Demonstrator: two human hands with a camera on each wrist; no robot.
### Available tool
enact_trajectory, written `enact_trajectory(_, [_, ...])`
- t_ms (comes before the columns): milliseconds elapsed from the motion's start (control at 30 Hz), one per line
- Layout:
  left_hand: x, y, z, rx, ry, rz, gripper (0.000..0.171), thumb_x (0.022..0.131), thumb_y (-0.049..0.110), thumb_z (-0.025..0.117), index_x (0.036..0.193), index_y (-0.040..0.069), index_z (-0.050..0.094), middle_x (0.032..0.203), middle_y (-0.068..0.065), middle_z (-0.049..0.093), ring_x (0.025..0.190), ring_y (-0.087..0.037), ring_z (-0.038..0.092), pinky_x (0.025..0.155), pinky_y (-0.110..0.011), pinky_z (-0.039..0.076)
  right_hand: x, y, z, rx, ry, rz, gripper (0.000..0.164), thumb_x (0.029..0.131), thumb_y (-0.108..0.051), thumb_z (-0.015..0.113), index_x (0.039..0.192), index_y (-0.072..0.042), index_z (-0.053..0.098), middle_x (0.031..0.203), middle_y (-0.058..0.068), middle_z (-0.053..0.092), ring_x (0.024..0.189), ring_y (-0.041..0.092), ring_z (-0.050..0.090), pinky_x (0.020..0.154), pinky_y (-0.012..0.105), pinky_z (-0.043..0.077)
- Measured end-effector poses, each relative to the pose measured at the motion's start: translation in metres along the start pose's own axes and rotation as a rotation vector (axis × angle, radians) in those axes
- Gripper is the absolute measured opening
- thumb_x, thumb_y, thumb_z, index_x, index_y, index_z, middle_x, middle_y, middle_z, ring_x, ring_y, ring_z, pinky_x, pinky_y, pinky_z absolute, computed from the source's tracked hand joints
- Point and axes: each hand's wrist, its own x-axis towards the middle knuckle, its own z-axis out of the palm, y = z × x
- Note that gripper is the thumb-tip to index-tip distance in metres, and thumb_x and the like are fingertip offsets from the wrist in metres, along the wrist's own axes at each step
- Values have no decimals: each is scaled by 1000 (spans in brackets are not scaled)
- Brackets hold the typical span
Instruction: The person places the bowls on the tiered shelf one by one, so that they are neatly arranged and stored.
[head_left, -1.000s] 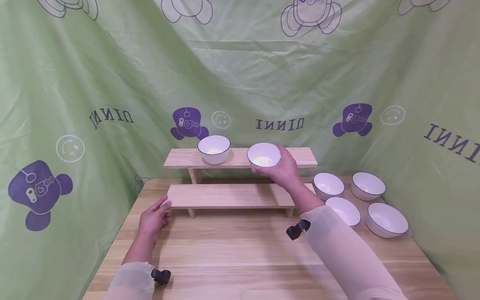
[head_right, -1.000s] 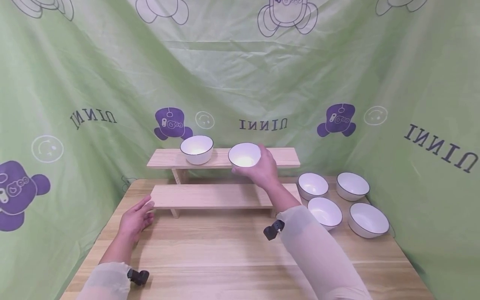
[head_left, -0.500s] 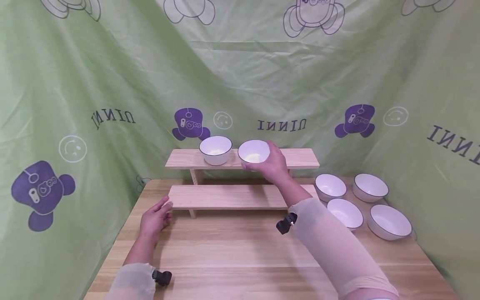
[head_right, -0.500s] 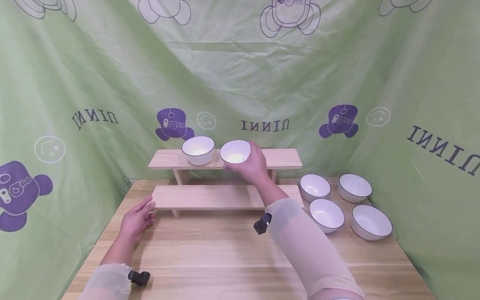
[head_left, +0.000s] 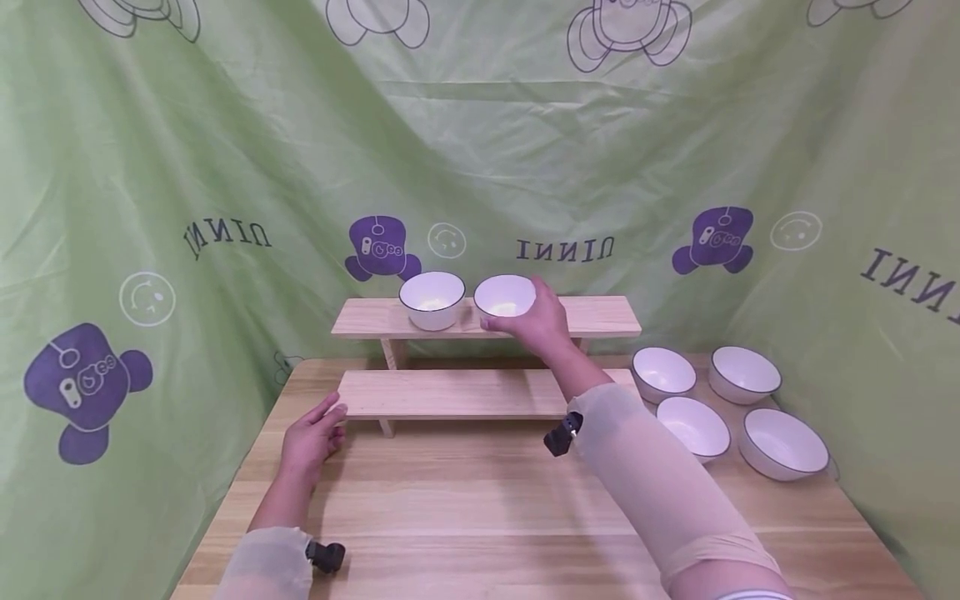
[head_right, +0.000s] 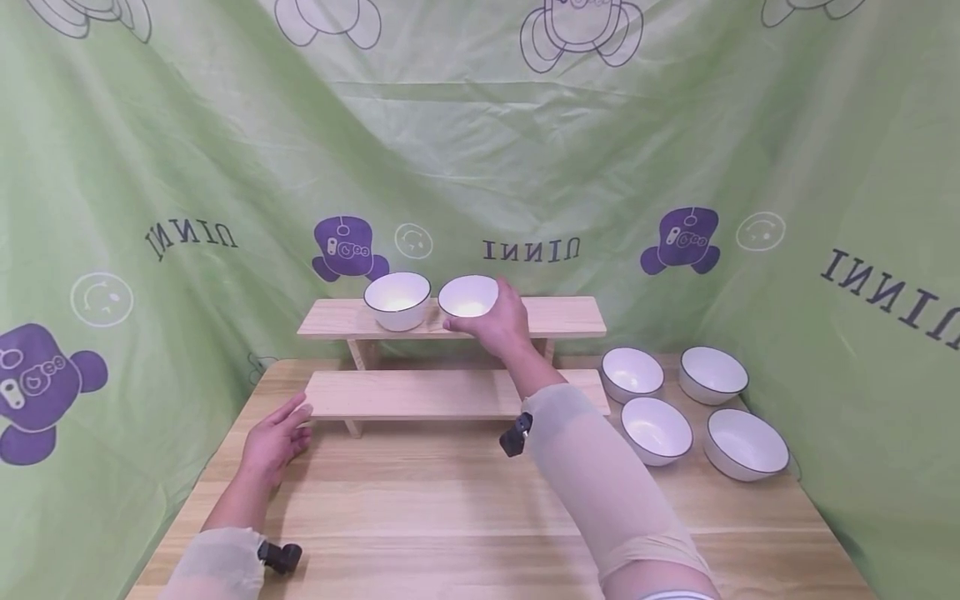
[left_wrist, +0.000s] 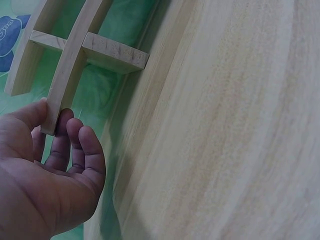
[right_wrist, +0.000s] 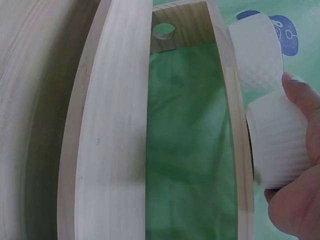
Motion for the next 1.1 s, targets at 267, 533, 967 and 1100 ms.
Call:
enact_trajectory(267, [3,-2,-1,-12,-8,3,62,96,32,78,152,18,54,97,16,69,81,-11,66,77,-27,62,7,0,1,1,8,16,128,62,-49,99,162,-10,30,157,18,43,141,37,43,119,49,39])
enact_trajectory(533, [1,-2,0,4,12,15,63,95,33,79,151,16,56,100,16,69,81,-12,66,75,-27,62,14,2,3,2,5,24,128,63,-50,98,163,-9,28,159,18,41,142,38,42,119,49,38])
enact_trajectory(967, [1,-3,1,5,21,14,63,94,34,80,150,17,57,101,14,69,80,-11,66,77,-28,62,15,5,0,21,-49,6,136,62,-52,98,165,-9,20,163,19,33,147,37,36,123,50,33])
enact_trajectory(1100, [1,-3,1,5,21,14,64,94,35,80,150,18,56,105,13,68,81,-10,65,77,-27,62,15,8,-2,24,-57,7,140,60,-53,99,166,-12,18,164,17,31,148,36,35,123,49,32])
